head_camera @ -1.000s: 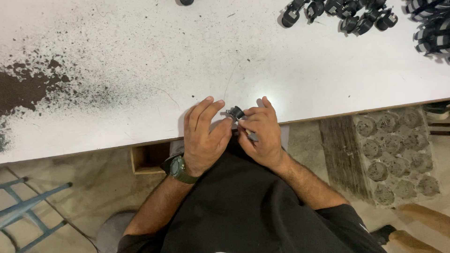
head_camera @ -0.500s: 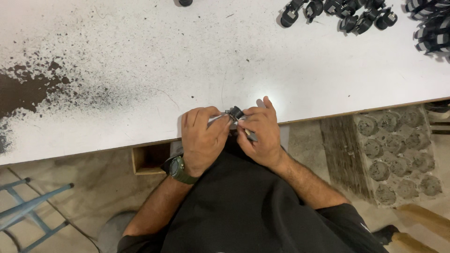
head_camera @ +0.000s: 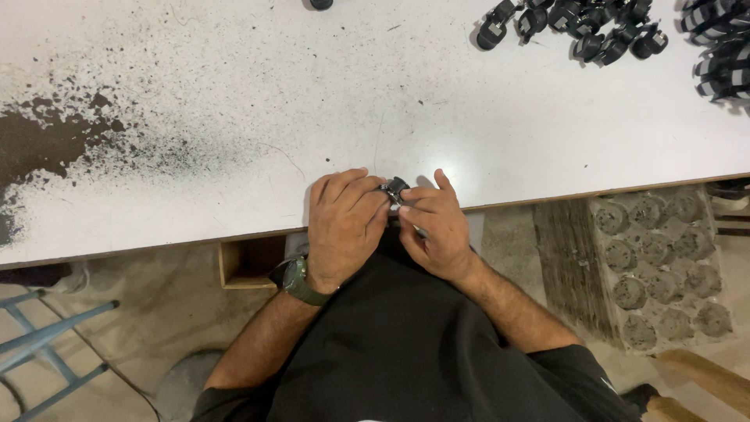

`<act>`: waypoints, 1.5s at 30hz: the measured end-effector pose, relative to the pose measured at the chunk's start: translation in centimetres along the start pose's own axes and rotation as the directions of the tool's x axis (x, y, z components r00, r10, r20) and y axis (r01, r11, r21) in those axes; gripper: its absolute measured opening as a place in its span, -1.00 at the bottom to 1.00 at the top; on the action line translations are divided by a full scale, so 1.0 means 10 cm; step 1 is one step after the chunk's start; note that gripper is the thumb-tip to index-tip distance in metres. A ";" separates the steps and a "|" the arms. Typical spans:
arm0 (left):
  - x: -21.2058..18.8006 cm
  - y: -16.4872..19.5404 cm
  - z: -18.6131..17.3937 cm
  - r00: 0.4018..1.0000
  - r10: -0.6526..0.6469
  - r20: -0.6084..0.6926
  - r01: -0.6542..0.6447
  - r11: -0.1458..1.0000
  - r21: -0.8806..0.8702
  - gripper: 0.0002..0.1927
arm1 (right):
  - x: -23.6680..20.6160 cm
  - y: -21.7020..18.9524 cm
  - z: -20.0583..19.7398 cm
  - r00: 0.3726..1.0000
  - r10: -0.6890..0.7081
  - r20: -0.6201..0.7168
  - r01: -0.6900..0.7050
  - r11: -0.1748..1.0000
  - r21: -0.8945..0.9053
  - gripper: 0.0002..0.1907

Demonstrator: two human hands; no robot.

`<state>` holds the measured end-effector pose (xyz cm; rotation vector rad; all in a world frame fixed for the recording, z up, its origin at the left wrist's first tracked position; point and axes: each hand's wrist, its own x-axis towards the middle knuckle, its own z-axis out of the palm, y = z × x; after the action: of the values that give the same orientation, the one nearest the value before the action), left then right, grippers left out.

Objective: The person sits at a white workbench and assembles small black plastic parts onto metal hub bases, pressing each piece into place around the hub by hand and using a small blade-like tool to help seat the parts. Finished assemblies are set aside on the table as more parts are picked from the pile.

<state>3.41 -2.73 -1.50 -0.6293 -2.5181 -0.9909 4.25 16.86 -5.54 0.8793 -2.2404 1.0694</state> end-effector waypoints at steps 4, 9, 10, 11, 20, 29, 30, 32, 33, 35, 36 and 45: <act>0.00 -0.02 -0.02 1.000 0.009 0.020 -0.009 1.000 -0.007 -0.87 | 0.09 -0.06 -0.04 0.999 0.022 0.040 -0.021 0.999 -0.028 -0.63; 0.01 0.01 -0.05 0.997 -0.060 0.039 0.061 0.998 -0.030 -0.88 | 0.19 -0.13 -0.11 0.997 0.049 0.052 -0.049 0.999 -0.016 -0.64; 0.00 0.03 -0.07 0.995 -0.089 0.035 0.089 0.996 -0.016 -0.87 | 0.20 -0.14 -0.15 0.998 0.042 0.049 -0.041 0.999 -0.017 -0.63; -0.01 0.03 -0.09 0.993 -0.116 0.032 0.116 0.993 -0.003 -0.86 | 0.21 -0.15 -0.20 0.998 0.037 0.045 -0.036 0.999 -0.020 -0.62; 0.09 -0.04 -0.16 0.994 -0.086 0.071 0.083 0.995 0.052 -0.74 | 0.34 -0.06 -0.22 0.960 0.257 0.111 -0.222 0.940 -0.259 -0.57; 0.20 -0.03 -0.09 0.994 -0.094 0.063 0.101 0.988 -0.120 -0.93 | 0.24 0.03 -0.18 0.986 0.121 0.111 -0.091 0.964 -0.249 -0.63; 0.21 -0.02 -0.10 0.992 -0.107 0.071 0.115 0.986 -0.123 -0.94 | 0.23 0.04 -0.18 0.988 0.099 0.116 -0.068 0.968 -0.243 -0.62; 0.23 0.00 -0.11 0.990 -0.128 0.052 0.133 0.983 -0.123 -0.94 | 0.22 0.04 -0.18 0.991 0.090 0.103 -0.063 0.968 -0.243 -0.63; 0.24 0.01 -0.11 0.990 -0.137 0.042 0.141 0.982 -0.123 -0.94 | 0.22 0.04 -0.18 0.992 0.086 0.096 -0.060 0.968 -0.244 -0.63; 0.23 0.03 -0.16 0.993 -0.095 0.066 0.102 0.989 -0.111 -0.90 | 0.22 0.04 -0.17 0.992 0.099 0.077 -0.078 0.968 -0.239 -0.63; 0.22 0.04 -0.18 0.994 -0.074 0.080 0.082 0.991 -0.107 -0.88 | 0.22 0.04 -0.17 0.992 0.108 0.067 -0.090 0.967 -0.238 -0.64; 0.09 0.01 -0.23 0.989 0.143 0.046 -0.149 0.975 0.162 -0.82 | 0.18 0.05 -0.14 0.987 0.153 0.041 -0.137 0.954 -0.265 -0.63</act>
<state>3.09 -4.04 0.51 -0.7733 -2.5084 -0.7166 2.91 17.61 -3.75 0.6520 -2.4588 0.7902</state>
